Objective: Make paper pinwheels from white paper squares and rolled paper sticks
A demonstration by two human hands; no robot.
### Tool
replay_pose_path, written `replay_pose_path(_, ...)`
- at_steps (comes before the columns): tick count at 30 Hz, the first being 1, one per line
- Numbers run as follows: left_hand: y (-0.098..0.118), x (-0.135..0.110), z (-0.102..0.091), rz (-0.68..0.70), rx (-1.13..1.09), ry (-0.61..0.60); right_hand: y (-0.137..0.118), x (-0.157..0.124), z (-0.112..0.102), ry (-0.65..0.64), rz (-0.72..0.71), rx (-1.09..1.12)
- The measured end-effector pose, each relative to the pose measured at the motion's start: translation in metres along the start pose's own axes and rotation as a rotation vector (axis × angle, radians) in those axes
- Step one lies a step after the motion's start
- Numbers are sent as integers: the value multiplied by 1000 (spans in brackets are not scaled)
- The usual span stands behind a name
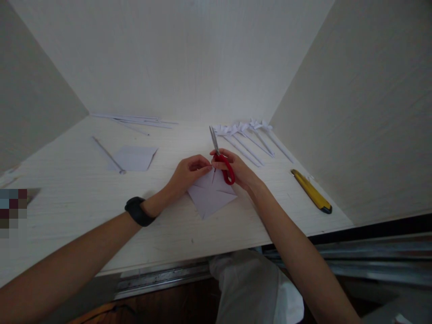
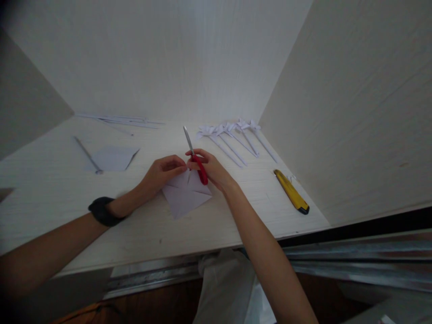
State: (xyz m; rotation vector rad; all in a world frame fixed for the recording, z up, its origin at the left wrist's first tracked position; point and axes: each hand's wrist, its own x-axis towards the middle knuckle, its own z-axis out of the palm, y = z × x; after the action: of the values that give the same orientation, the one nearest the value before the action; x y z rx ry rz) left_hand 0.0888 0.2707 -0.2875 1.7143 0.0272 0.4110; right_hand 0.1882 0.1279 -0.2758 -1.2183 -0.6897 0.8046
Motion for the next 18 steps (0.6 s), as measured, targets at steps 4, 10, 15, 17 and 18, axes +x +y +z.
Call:
replay_pose_path(4,-1,-1,0,-1,9,8,-3,-1,0,-39,-14,-54)
replay_pose_path(10,-3,-1,0,-1,0,15,-2,-1,-2,-59,-43,-118)
replay_pose_path(15,0,-2,1,-16,-5,14,-4,-1,-2,-40,-49,-162)
replay_pose_path(17,1,-2,1,-16,-9,16,-5,-2,-1,-35,-42,-189)
replay_pose_path(18,1,-2,2,-17,-17,16,-5,-2,-1,-34,-42,-200)
